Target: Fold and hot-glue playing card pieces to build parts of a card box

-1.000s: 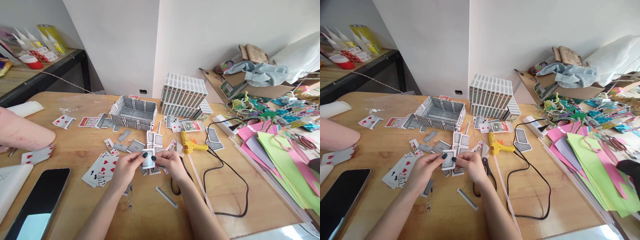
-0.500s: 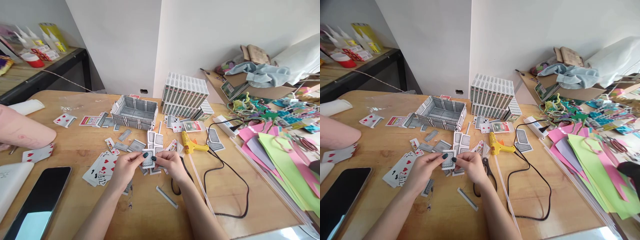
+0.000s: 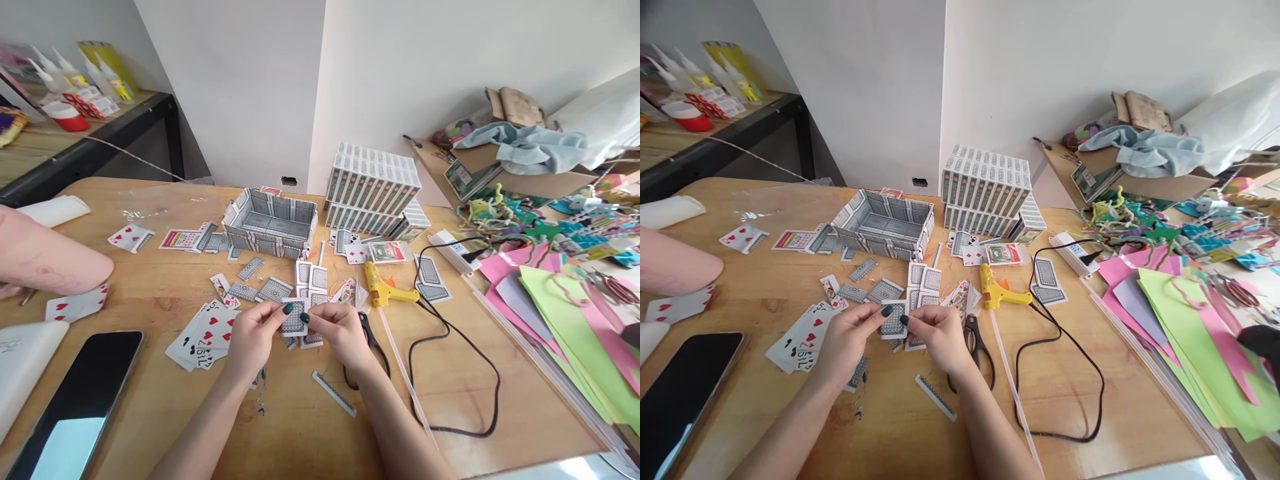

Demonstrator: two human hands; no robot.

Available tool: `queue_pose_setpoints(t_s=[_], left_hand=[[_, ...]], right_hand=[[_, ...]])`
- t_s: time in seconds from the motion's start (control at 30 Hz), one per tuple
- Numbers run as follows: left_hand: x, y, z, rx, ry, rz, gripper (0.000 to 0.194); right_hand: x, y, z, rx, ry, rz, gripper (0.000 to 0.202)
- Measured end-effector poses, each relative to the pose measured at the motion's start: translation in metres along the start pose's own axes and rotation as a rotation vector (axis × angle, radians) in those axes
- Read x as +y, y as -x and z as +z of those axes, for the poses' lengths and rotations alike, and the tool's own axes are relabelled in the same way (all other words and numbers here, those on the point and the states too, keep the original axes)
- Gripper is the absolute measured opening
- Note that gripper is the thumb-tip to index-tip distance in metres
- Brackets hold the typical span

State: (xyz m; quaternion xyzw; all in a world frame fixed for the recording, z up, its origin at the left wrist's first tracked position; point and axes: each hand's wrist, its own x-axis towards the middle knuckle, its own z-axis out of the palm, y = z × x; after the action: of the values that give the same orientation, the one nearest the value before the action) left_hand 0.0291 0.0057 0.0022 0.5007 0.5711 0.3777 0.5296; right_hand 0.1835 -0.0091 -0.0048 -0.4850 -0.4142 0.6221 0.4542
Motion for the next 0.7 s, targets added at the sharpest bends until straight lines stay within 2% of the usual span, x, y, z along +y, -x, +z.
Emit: queue_pose_setpoints(t_s=[0.17, 0.43, 0.57, 0.7], left_hand=[[-0.006, 0.004, 0.005, 0.088, -0.064, 0.092, 0.026], [-0.008, 0.009, 0.015, 0.268, -0.164, 0.242, 0.022], [-0.008, 0.009, 0.016, 0.285, -0.167, 0.274, 0.019], [-0.009, 0.007, 0.016, 0.255, -0.084, 0.187, 0.025]], right_hand=[[-0.001, 0.004, 0.008, 0.091, 0.021, -0.04, 0.019], [0.003, 0.01, 0.017, 0.131, -0.021, -0.059, 0.016], [0.004, 0.009, 0.018, 0.148, -0.044, -0.066, 0.016], [0.002, 0.006, 0.016, 0.178, -0.079, -0.067, 0.016]])
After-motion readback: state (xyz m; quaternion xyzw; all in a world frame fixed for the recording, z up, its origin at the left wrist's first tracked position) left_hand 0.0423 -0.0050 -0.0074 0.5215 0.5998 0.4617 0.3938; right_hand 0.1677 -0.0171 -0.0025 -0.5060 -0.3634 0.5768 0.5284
